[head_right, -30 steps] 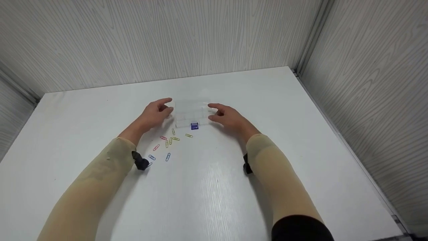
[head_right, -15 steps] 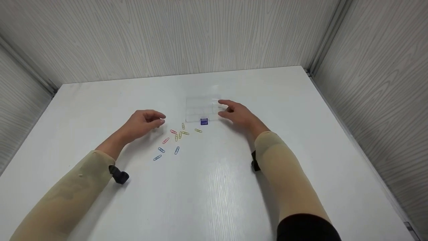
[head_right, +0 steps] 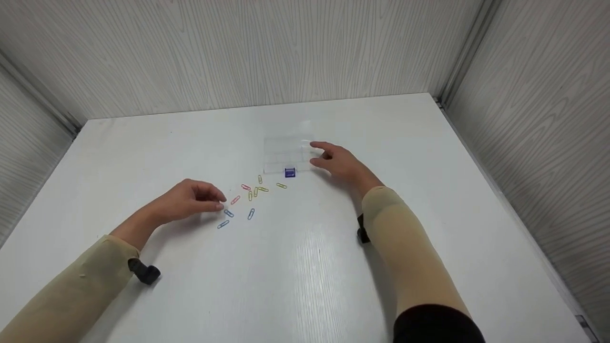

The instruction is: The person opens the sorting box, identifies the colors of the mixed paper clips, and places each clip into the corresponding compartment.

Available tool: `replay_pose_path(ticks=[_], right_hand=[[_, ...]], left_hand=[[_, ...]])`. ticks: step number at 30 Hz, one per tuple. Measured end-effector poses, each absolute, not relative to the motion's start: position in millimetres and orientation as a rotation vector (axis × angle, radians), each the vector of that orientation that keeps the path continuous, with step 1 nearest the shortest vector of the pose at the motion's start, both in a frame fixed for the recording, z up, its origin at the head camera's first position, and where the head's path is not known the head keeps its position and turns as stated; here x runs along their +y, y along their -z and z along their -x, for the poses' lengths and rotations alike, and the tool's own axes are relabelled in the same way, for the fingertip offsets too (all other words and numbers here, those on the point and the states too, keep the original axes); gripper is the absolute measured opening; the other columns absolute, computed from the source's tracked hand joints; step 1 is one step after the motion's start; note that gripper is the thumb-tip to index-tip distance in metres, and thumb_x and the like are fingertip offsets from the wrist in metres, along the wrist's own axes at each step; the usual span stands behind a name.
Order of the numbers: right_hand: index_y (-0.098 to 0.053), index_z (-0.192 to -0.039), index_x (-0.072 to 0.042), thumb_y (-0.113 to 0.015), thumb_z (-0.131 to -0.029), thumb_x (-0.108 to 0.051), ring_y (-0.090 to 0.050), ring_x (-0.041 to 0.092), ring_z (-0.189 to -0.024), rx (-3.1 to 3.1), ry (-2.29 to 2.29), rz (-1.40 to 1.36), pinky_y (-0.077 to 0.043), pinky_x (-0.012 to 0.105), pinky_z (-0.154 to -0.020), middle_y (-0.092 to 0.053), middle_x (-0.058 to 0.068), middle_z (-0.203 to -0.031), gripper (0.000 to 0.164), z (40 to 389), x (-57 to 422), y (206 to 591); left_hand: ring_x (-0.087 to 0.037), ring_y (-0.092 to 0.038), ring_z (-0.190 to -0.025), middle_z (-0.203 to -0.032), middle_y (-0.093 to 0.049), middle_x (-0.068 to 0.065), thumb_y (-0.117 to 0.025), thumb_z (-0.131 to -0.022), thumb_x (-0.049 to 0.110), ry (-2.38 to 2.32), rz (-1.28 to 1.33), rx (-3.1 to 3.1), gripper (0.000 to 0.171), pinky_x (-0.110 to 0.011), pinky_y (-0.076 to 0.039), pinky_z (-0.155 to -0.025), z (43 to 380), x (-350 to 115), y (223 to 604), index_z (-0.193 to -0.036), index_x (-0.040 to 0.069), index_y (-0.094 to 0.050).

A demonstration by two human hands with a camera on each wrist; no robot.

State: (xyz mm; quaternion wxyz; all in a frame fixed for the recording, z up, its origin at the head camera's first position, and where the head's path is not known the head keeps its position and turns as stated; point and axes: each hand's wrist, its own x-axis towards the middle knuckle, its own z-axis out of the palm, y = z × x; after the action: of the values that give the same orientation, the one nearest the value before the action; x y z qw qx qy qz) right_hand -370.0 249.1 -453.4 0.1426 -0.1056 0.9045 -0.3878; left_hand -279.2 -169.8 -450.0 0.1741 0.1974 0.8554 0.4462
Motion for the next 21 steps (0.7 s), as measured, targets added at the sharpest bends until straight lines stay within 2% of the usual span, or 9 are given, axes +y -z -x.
replay_pose_path(ticks=[6,14,21], right_hand=[[-0.045,-0.161,-0.036,-0.066,-0.104,-0.049,-0.048,0.029,-0.12,2.613,1.113,0.306,-0.037,0.047,-0.105,-0.055,0.01,-0.131,0.062,369.0,249.1,452.2],[-0.045,-0.161,-0.038,-0.066,-0.104,-0.05,-0.047,0.029,-0.122,2.604,1.113,0.296,-0.037,0.048,-0.107,-0.054,0.009,-0.132,0.061,369.1,245.7,452.4],[-0.046,-0.161,-0.032,-0.067,-0.105,-0.044,-0.052,0.026,-0.104,2.603,1.162,0.335,-0.042,0.041,-0.091,-0.06,0.009,-0.121,0.061,371.5,249.0,454.6]], left_hand=[[-0.021,-0.059,-0.092,-0.099,-0.075,0.001,-0.085,-0.093,0.023,-1.188,-0.63,2.406,0.015,-0.033,-0.048,-0.081,267.1,-172.5,452.8,-0.106,0.017,-0.082],[-0.019,-0.064,-0.094,-0.102,-0.075,0.005,-0.087,-0.091,0.022,-1.102,-0.645,2.455,0.015,-0.039,-0.051,-0.091,251.8,-180.6,455.8,-0.105,0.02,-0.083],[-0.019,-0.061,-0.098,-0.101,-0.073,0.008,-0.088,-0.09,0.02,-1.063,-0.678,2.481,0.015,-0.041,-0.047,-0.095,253.8,-175.6,460.6,-0.103,0.023,-0.083]])
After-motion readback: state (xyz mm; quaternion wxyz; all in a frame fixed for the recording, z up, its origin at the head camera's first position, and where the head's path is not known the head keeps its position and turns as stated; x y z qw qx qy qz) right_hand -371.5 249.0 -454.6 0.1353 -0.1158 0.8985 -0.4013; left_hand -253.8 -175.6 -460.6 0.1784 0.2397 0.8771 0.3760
